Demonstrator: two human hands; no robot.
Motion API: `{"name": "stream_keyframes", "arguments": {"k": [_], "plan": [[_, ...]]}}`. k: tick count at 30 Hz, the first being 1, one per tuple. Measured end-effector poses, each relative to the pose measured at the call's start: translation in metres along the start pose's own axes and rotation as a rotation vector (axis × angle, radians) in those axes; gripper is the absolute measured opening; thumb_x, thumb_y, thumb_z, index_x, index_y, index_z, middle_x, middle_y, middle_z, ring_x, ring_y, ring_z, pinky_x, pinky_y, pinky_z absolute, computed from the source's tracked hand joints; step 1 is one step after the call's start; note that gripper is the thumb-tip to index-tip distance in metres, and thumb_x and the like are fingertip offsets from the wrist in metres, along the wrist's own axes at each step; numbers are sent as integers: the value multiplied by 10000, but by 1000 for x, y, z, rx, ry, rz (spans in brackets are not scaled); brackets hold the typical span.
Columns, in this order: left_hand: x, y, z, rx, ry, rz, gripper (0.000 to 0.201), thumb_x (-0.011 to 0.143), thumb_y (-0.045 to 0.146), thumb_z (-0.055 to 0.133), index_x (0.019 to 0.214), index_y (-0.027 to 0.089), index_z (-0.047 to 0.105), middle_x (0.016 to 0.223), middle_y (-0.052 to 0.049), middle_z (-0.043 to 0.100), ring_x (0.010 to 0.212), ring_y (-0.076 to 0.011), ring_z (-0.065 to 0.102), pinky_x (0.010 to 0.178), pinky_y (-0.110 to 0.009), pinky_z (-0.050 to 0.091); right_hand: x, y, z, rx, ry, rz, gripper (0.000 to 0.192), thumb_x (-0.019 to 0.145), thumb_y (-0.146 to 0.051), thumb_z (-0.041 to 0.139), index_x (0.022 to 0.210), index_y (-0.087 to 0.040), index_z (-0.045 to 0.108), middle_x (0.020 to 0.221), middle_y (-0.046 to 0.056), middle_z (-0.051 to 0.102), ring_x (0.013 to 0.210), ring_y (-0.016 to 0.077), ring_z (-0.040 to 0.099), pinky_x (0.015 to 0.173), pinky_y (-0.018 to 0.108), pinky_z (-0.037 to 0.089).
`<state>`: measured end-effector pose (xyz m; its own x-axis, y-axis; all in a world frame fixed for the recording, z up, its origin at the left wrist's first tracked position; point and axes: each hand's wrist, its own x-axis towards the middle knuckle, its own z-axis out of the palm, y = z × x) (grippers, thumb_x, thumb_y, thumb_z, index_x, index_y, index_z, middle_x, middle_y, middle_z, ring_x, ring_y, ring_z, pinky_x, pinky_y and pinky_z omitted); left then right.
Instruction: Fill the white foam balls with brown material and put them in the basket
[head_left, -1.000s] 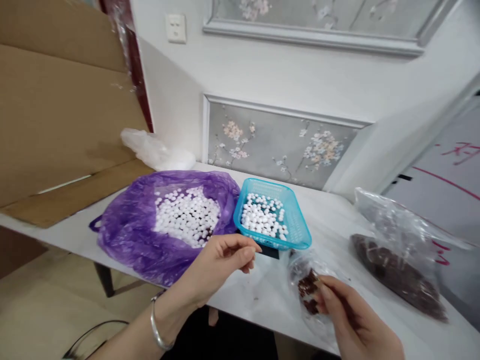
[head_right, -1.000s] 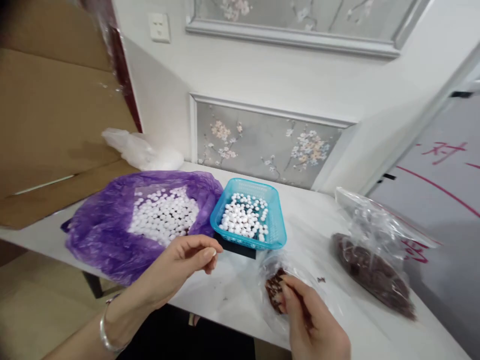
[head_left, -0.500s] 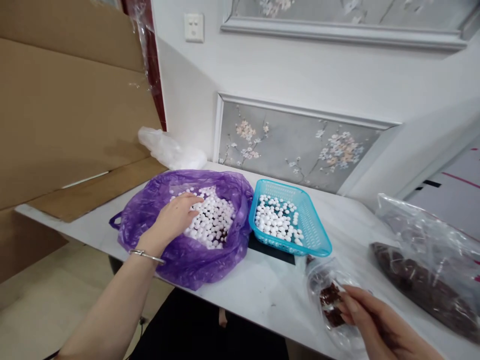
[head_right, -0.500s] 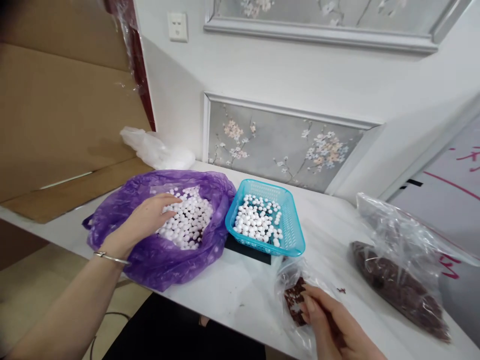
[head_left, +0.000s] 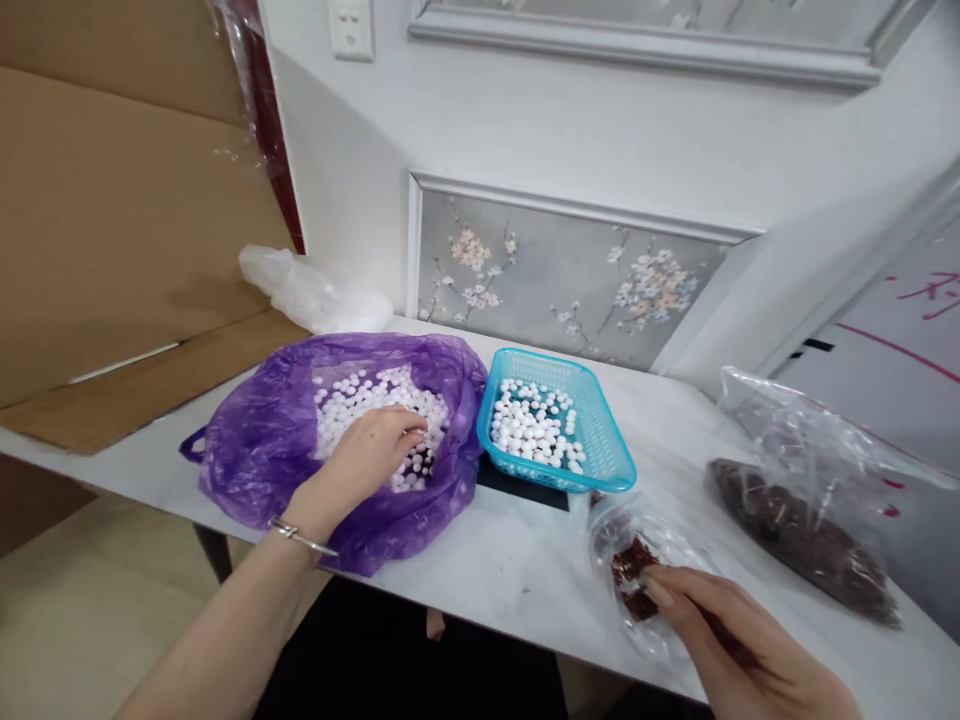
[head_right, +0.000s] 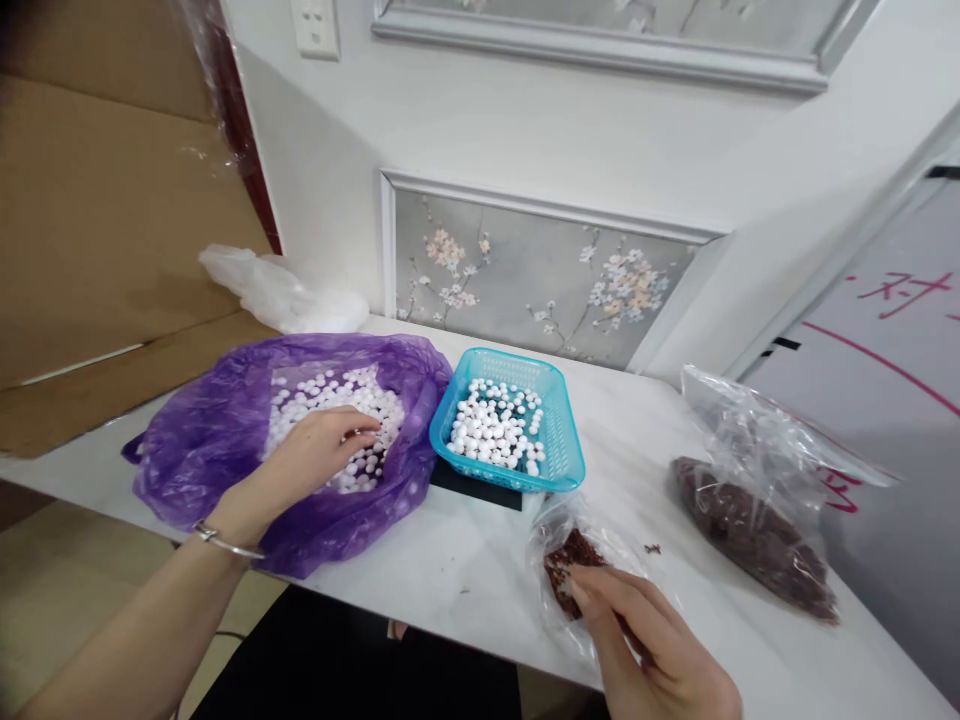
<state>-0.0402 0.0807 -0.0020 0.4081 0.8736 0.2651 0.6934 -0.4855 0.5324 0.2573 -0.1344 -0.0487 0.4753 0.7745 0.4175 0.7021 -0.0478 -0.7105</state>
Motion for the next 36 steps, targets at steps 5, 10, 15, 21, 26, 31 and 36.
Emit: {"name": "stream_keyframes", "arguments": {"k": [5,10,15,21,26,31,36], "plan": [[-20,40,3,-542,40,-133,270,852,385,648,983,170,745,903,-82,757,818,-209,681,767,-299,529,1,-22,8,163,-29,84,172,750,-395,727,801,-257,817,819,43,794,703,225,741,746,269,622],[-53,91,39,-1459,-357,-400,193,682,250,858,842,176,779,715,-10,717,661,-87,652,671,-162,522,-12,-56,15,459,-2,82,88,772,-280,736,839,-234,768,732,30,755,631,170,712,614,211,603],[-68,112,64,-1716,-550,-386,130,732,217,827,842,174,773,707,-1,691,632,-65,631,637,-138,514,-25,-83,25,803,52,115,27,832,-225,706,831,-246,722,734,1,709,613,129,677,581,201,582],[-71,114,68,-1757,-566,-321,60,746,179,809,792,171,771,768,-7,699,687,-86,642,660,-160,514,-24,-89,35,895,63,16,84,838,-171,695,829,-245,733,776,14,706,687,145,682,618,208,580],[-71,115,68,-1724,-520,-290,62,737,191,818,782,181,777,761,-1,698,691,-84,625,649,-157,493,-27,-90,39,881,51,33,131,861,-135,659,860,-253,716,810,1,678,712,123,660,653,189,562],[-73,115,68,-1654,-470,-261,61,738,207,818,781,192,776,757,6,687,705,-88,613,670,-169,482,-29,-94,39,827,72,38,109,861,-142,654,848,-247,683,799,0,656,701,127,641,650,202,547],[-73,113,67,-1571,-386,-178,52,730,184,819,758,212,784,786,-2,694,723,-105,614,672,-187,483,-30,-98,42,796,130,33,96,859,-148,656,813,-232,664,756,4,640,677,129,612,618,201,524]]}}
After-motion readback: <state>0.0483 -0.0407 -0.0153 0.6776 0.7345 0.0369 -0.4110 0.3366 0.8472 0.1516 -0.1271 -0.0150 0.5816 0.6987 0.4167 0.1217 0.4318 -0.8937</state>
